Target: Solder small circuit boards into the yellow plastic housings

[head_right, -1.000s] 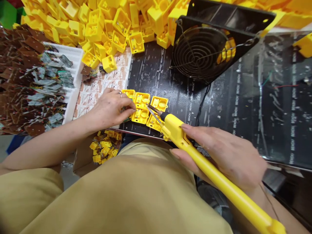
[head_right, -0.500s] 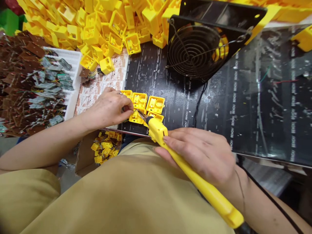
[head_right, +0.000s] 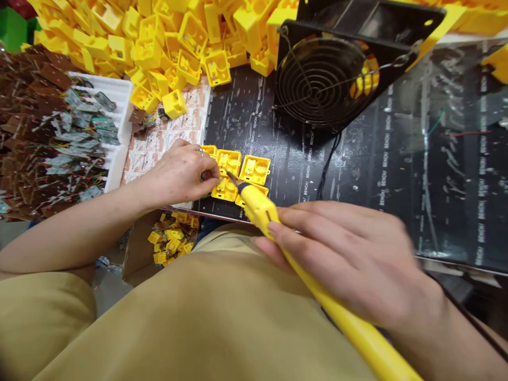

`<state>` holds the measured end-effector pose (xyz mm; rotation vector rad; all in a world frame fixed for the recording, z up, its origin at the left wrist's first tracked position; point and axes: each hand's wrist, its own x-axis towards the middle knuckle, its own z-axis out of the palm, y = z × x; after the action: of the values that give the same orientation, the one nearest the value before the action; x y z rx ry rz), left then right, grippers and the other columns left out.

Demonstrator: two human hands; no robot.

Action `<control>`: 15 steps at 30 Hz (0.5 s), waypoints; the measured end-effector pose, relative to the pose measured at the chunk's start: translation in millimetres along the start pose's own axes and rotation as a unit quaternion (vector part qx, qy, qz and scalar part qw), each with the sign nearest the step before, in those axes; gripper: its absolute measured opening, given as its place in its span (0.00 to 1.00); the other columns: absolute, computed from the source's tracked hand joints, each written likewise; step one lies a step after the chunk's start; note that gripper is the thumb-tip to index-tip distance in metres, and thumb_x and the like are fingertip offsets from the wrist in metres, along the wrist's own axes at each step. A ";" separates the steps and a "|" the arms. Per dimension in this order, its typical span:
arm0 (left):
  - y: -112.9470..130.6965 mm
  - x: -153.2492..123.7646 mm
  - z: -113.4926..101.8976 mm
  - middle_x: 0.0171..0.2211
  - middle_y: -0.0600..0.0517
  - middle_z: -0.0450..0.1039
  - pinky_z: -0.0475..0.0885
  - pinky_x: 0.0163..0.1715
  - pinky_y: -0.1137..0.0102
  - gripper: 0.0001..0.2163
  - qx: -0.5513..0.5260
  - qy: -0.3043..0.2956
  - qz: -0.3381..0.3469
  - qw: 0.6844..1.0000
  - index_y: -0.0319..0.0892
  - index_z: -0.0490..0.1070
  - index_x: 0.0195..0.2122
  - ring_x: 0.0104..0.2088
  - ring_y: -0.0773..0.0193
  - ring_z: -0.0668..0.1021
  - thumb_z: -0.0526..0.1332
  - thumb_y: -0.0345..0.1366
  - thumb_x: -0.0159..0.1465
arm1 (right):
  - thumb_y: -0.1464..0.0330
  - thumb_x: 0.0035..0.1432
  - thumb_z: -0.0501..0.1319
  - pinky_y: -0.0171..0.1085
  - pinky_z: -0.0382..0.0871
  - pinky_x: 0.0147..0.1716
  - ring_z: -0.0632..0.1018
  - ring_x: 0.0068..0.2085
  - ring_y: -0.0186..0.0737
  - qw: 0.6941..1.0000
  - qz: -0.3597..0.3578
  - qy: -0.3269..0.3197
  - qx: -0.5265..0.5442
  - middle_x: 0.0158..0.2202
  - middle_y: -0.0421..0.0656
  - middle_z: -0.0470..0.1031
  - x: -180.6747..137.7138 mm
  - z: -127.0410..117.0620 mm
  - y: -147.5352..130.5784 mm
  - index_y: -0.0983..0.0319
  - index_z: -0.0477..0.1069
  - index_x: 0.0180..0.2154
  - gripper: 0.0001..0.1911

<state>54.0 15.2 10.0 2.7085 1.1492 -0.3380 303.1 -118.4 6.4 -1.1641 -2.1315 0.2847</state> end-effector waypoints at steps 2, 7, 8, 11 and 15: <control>-0.6 0.4 0.2 0.27 0.49 0.78 0.68 0.47 0.57 0.10 0.000 0.002 0.004 1.000 0.42 0.79 0.30 0.35 0.56 0.79 0.56 0.32 0.61 | 0.68 0.58 0.72 0.33 0.80 0.47 0.82 0.40 0.34 0.999 -0.043 -0.006 -0.017 0.40 0.38 0.81 -3.2 -5.7 6.4 0.59 0.73 0.45 0.14; 1.4 1.6 -1.2 0.29 0.49 0.79 0.67 0.48 0.56 0.11 0.008 -0.010 -0.002 1.000 0.42 0.79 0.31 0.37 0.55 0.79 0.56 0.32 0.62 | 0.70 0.63 0.68 0.33 0.79 0.44 0.81 0.38 0.33 1.000 -0.004 -0.007 0.005 0.38 0.38 0.80 -8.3 -4.0 7.2 0.60 0.72 0.44 0.09; 2.0 0.9 -1.6 0.30 0.49 0.79 0.67 0.49 0.56 0.11 0.011 -0.013 -0.003 1.000 0.42 0.78 0.31 0.38 0.54 0.79 0.56 0.32 0.63 | 0.71 0.63 0.68 0.33 0.80 0.44 0.81 0.38 0.33 1.000 0.005 -0.004 0.007 0.38 0.38 0.80 -8.5 -3.0 7.2 0.59 0.73 0.44 0.09; 2.1 -6.4 -1.9 0.33 0.47 0.80 0.68 0.49 0.55 0.10 0.020 0.004 -0.011 1.000 0.42 0.79 0.35 0.42 0.50 0.79 0.57 0.34 0.64 | 0.71 0.61 0.69 0.32 0.79 0.41 0.82 0.39 0.34 1.000 0.012 0.023 0.013 0.40 0.38 0.81 -10.9 -0.6 13.4 0.59 0.73 0.51 0.16; -4.2 -26.2 4.4 0.41 0.45 0.80 0.68 0.49 0.56 0.15 -0.030 0.085 -0.040 0.995 0.40 0.77 0.48 0.47 0.48 0.77 0.60 0.42 0.65 | 0.66 0.58 0.73 0.33 0.80 0.37 0.83 0.40 0.38 0.999 -0.013 0.050 -0.010 0.48 0.41 0.81 -20.4 4.5 28.1 0.57 0.63 0.66 0.38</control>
<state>32.7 -0.9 12.6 2.6866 1.2925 -0.0842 326.2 -118.2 -20.0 -1.1374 -2.0661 0.1891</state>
